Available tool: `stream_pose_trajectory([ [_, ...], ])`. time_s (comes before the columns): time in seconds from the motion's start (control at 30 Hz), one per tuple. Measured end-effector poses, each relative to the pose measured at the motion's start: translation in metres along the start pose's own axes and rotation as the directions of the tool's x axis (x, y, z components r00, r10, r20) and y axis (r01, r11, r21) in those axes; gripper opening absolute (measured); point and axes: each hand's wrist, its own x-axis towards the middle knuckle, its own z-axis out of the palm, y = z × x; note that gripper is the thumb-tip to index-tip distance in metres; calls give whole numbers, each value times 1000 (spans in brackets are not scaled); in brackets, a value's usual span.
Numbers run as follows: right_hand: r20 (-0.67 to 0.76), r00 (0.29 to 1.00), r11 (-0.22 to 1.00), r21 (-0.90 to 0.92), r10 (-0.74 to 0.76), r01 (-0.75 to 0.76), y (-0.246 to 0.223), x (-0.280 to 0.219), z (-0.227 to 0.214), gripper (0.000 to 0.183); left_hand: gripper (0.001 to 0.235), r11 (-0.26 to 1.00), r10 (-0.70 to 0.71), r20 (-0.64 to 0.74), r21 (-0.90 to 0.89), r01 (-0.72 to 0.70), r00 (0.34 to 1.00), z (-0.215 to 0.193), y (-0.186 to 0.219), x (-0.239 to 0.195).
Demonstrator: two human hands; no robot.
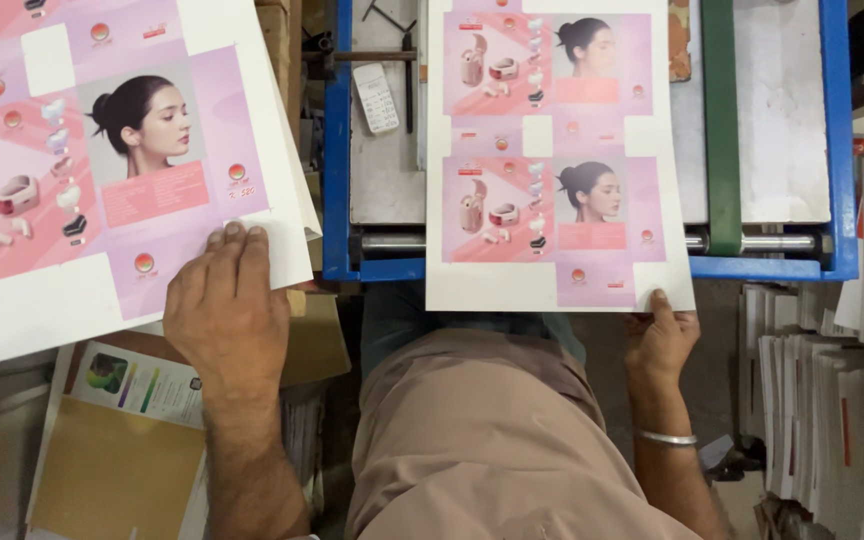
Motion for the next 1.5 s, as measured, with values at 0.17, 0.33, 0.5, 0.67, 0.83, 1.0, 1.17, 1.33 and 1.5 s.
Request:
stream_pose_trajectory([
  [0.17, 16, 1000, 998, -60, -16, 17, -2, 12, 25, 25, 29, 1000, 2, 7, 5, -2, 1000, 1, -5, -2],
  [0.33, 68, 997, 997, 69, -27, 22, -3, 54, 62, 24, 31, 1000, -13, 24, -3, 13, 1000, -4, 3, 4],
  [0.5, 114, 992, 998, 54, -51, 46, 9, 90, 80, 19, 40, 1000, 20, 71, 18, -22, 997, -16, 12, 5],
  [0.67, 186, 972, 989, -2, 144, -146, -1, 107, 82, 21, 38, 999, 40, 91, -3, -40, 995, -16, 3, 3],
  [0.83, 204, 966, 985, -106, 156, -137, -20, 96, 77, 31, 32, 998, 42, 74, -55, -38, 996, -14, 3, 6],
  [1.0, 253, 954, 982, -132, 162, -131, -28, 62, 81, 34, 39, 973, 76, 62, -223, -61, 995, -20, -9, 11],
  [1.17, 544, 813, 978, -117, 208, -172, -52, 13, 124, 36, 43, 893, -187, -34, -422, 156, 982, -24, -25, 17],
  [1.33, 894, 395, 971, -142, 210, -193, -67, -51, 181, 48, 46, 912, -65, 39, -403, 75, 997, -8, 55, 31],
  [1.5, 892, 390, 896, -37, 229, -443, -60, -79, 211, 55, 57, 943, 162, 183, -317, -98, 970, 0, 135, 37],
])
